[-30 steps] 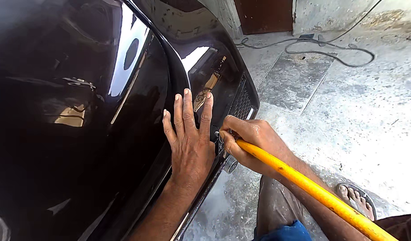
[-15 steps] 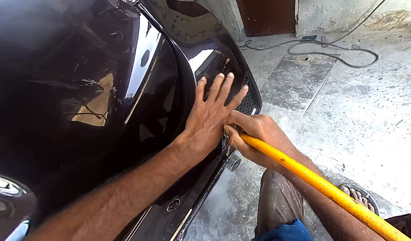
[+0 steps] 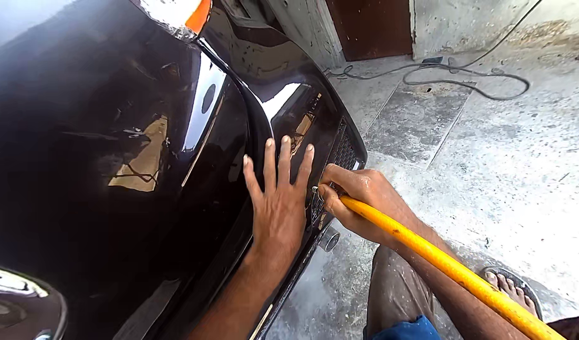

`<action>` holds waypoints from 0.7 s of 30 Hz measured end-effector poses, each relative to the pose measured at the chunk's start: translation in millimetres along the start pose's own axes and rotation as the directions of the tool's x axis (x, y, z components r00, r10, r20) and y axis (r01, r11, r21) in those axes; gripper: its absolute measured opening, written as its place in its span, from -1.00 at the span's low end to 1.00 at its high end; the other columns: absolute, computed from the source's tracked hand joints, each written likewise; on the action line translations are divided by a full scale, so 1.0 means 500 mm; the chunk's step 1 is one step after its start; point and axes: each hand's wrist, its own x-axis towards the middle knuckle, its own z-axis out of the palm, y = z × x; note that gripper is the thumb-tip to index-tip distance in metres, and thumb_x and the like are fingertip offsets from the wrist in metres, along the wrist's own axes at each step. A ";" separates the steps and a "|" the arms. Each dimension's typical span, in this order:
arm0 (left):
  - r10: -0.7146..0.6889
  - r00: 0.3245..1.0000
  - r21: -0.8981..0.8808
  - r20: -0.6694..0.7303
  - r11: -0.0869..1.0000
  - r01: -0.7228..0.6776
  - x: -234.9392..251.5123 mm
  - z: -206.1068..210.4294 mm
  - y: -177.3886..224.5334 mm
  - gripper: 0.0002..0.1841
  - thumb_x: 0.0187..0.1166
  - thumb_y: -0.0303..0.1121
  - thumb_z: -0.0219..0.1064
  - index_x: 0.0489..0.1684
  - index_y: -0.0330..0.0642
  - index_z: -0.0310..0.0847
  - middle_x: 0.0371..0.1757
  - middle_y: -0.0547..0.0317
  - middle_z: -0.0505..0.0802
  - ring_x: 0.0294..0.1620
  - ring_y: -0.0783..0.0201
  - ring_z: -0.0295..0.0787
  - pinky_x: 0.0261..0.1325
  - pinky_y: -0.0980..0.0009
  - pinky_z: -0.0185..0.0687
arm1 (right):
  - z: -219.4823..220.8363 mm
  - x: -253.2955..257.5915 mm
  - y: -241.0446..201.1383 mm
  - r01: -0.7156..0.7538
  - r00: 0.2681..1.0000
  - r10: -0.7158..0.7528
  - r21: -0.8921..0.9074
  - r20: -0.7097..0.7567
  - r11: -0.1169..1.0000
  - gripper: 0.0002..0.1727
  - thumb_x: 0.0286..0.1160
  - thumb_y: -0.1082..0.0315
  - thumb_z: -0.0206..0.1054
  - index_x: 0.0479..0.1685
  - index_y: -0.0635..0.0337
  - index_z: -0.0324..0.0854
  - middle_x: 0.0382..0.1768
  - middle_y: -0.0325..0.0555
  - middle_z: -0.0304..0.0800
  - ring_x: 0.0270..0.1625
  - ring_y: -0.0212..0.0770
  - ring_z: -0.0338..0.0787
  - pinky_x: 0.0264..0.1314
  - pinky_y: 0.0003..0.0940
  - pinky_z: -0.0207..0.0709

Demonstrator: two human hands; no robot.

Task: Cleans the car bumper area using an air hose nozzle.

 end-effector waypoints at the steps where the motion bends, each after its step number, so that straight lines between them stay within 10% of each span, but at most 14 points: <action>1: -0.060 0.998 -0.025 -0.034 0.998 0.059 -0.015 0.007 0.007 -0.01 0.37 -0.52 0.43 0.92 0.16 0.01 0.93 -0.16 -0.02 0.93 -0.25 -0.31 0.76 -0.52 -0.39 | 0.000 0.000 0.007 -0.003 1.000 0.003 0.000 0.003 1.000 -0.86 0.61 0.24 0.25 -0.22 0.01 0.69 -0.66 -0.40 0.51 -0.65 -0.41 0.50 -0.67 -0.38 0.36; 11: -0.467 0.866 -0.193 -0.182 0.880 0.434 -0.063 0.054 0.051 -0.05 0.45 -0.46 0.29 0.95 0.21 -0.11 0.94 -0.16 -0.15 0.95 -0.14 -0.42 0.85 -0.34 -0.42 | 0.019 -0.009 0.031 -0.054 0.996 0.055 -0.018 0.064 0.998 -0.86 0.63 0.22 0.22 -0.19 -0.04 0.67 -0.64 -0.46 0.51 -0.64 -0.47 0.50 -0.65 -0.40 0.36; 17: -0.489 0.835 -0.557 -0.253 0.779 0.288 -0.166 0.063 0.143 -0.44 0.52 -0.23 0.40 0.58 0.03 0.56 0.75 -0.33 0.34 0.80 -0.31 0.13 0.74 -0.28 0.11 | 0.020 -0.013 0.021 -0.053 0.998 0.055 -0.055 0.043 0.997 -0.84 0.56 0.19 0.22 -0.21 -0.06 0.71 -0.66 -0.48 0.51 -0.65 -0.50 0.50 -0.67 -0.45 0.35; 19: -0.558 0.829 -0.846 -0.042 0.461 0.267 -0.209 0.077 0.202 -0.68 0.50 -0.34 0.42 0.19 -0.11 0.82 0.39 0.05 0.77 0.47 0.16 0.65 0.49 0.20 0.63 | 0.018 -0.017 0.024 -0.061 0.996 0.064 -0.062 0.055 0.996 -0.84 0.56 0.18 0.22 -0.21 -0.07 0.71 -0.65 -0.49 0.52 -0.65 -0.50 0.49 -0.67 -0.44 0.35; 21: -0.487 0.757 -0.900 0.435 -0.247 0.358 -0.221 0.087 0.232 -0.75 0.73 -0.44 0.17 0.05 -0.40 0.75 -0.03 0.05 0.90 -0.04 0.30 0.87 0.04 0.39 0.84 | 0.017 -0.018 0.027 -0.069 0.995 0.074 -0.064 0.065 0.996 -0.83 0.57 0.17 0.22 -0.20 -0.07 0.71 -0.66 -0.49 0.51 -0.66 -0.50 0.48 -0.68 -0.43 0.33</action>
